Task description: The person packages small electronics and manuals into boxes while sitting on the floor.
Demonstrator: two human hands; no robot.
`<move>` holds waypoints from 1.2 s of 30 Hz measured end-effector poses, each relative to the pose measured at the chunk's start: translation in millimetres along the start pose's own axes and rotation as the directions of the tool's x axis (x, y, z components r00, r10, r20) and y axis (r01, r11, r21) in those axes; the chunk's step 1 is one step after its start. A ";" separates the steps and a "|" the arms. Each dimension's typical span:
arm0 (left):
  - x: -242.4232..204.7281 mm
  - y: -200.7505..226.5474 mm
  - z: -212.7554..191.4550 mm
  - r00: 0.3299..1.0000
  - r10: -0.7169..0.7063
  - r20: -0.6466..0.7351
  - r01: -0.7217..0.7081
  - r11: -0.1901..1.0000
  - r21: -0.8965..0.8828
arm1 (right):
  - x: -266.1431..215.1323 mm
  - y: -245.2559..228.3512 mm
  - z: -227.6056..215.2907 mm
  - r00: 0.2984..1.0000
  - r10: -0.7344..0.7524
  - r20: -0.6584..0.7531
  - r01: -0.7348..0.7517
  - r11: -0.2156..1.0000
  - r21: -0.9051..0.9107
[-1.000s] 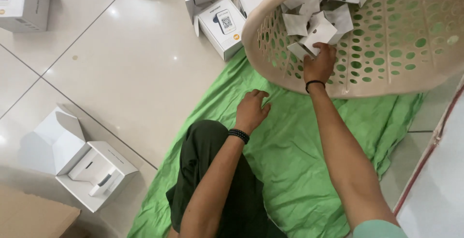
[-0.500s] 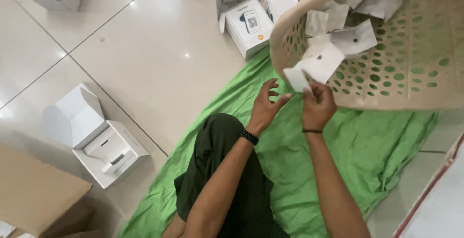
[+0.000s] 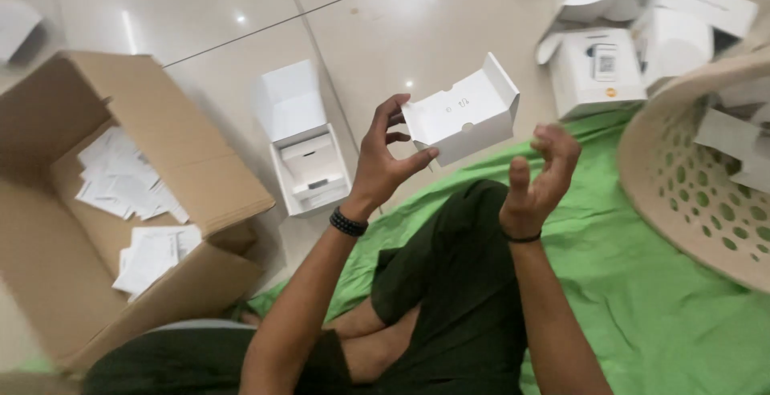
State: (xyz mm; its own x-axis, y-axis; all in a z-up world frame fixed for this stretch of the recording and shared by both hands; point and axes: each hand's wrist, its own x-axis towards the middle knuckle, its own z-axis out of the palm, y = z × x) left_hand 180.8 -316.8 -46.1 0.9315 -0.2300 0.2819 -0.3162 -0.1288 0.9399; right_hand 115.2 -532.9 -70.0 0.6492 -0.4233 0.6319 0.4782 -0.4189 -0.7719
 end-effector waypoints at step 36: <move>-97.3 -120.3 -228.9 0.962 -0.275 0.002 0.247 0.870 0.426 | -102.9 20.7 237.1 0.563 0.093 0.821 -0.151 0.988 -0.008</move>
State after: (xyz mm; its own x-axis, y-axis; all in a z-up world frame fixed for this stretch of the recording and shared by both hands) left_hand 169.4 -58.2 -142.5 0.9821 -0.1881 0.0125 -0.1214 -0.5802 0.8054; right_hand 198.5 -307.5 -167.5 0.8956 0.3826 0.2269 0.3697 -0.3565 -0.8581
